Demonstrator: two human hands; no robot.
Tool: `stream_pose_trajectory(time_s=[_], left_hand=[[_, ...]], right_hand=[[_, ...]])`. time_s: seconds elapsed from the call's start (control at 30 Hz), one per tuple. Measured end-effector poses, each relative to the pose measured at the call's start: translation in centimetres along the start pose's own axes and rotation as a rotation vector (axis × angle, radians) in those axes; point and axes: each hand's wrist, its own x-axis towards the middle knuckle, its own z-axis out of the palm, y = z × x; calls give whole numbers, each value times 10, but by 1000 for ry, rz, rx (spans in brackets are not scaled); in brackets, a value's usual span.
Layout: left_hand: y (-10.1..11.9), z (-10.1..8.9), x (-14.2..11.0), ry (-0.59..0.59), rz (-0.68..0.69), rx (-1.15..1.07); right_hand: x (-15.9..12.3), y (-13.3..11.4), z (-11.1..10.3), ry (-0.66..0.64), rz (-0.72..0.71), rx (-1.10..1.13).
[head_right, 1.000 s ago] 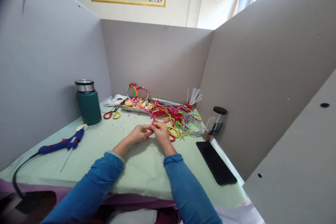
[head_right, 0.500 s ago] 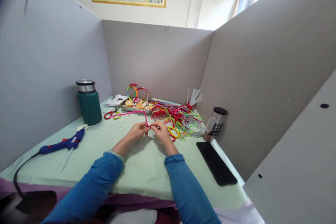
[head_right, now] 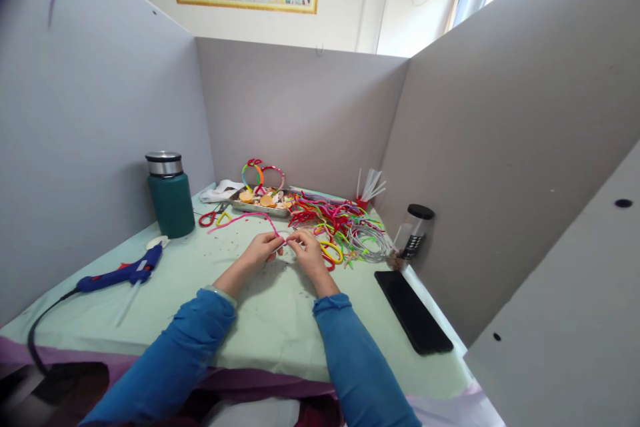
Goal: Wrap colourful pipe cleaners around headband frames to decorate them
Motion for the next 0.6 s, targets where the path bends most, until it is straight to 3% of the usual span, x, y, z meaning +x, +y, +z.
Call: stream_pose_trajectory(time_s=[0.6], left_hand=[[-7, 0, 3, 78, 208, 269]], right_hand=[[0, -4, 1, 37, 1, -11]])
